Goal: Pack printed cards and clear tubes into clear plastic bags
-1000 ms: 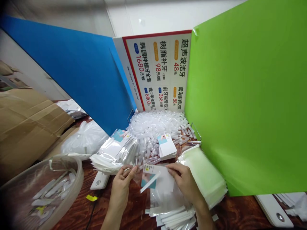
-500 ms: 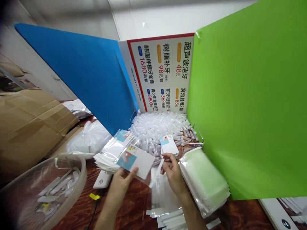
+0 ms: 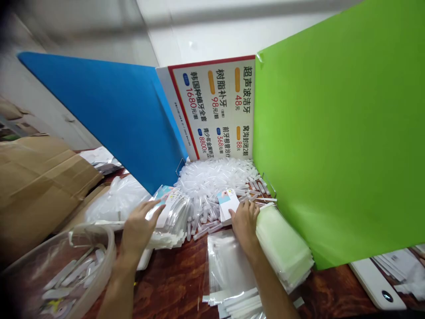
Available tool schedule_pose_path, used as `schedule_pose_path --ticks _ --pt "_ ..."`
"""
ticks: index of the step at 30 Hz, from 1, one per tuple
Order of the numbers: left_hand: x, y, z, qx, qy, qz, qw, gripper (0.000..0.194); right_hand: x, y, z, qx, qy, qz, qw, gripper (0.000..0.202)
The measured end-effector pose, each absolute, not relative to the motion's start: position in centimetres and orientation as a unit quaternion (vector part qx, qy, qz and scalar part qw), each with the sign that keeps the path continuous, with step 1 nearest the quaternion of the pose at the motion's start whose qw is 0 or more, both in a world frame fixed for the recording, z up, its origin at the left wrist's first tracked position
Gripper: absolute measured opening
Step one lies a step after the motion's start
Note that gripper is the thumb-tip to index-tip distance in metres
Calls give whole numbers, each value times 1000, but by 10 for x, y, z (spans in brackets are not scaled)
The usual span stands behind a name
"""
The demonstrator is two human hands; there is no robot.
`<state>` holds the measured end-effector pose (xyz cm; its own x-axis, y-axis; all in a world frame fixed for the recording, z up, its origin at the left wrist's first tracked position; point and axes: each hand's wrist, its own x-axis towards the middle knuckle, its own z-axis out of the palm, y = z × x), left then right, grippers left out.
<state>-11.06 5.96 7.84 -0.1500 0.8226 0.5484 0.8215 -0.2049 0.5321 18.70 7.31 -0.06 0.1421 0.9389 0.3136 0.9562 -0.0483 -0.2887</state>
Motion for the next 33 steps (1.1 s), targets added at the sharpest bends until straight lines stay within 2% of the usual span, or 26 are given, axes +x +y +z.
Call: schedule_pose_path --ticks 2,5,7,9,11,13,15,16,19,22,26,29,33 --pt "-71 31 57 634 627 443 95 26 187 71 -1 -720 -646 -29 252 30" --pt "-3 -14 7 629 629 384 246 32 188 68 0 -690 -633 -35 348 29" --pt "33 -32 -27 626 655 322 276 49 189 64 2 -652 -627 0 426 28" --pt "52 -38 -49 609 673 311 281 55 192 58 5 -619 -616 54 484 29" --pt "51 -34 -57 579 672 342 312 50 197 49 9 -608 -599 102 511 29" --pt "36 -26 -51 543 653 384 362 33 204 38 14 -613 -576 142 522 30" --pt "14 -19 -40 510 632 424 401 14 211 26 19 -621 -552 179 527 34" --pt "4 -17 -34 493 623 443 415 12 216 20 20 -625 -542 195 526 36" --pt "-19 -17 -15 411 607 491 471 27 228 1 20 -630 -551 246 489 41" --pt "-26 -18 2 299 582 537 532 46 237 -15 16 -591 -618 303 420 36" --pt "-21 -13 20 201 538 620 535 61 240 -28 10 -524 -677 398 330 28" --pt "-17 -8 23 182 530 635 532 63 238 -32 11 -514 -664 445 312 27" --pt "-15 -9 18 205 541 630 517 54 233 -29 16 -501 -625 476 361 27"
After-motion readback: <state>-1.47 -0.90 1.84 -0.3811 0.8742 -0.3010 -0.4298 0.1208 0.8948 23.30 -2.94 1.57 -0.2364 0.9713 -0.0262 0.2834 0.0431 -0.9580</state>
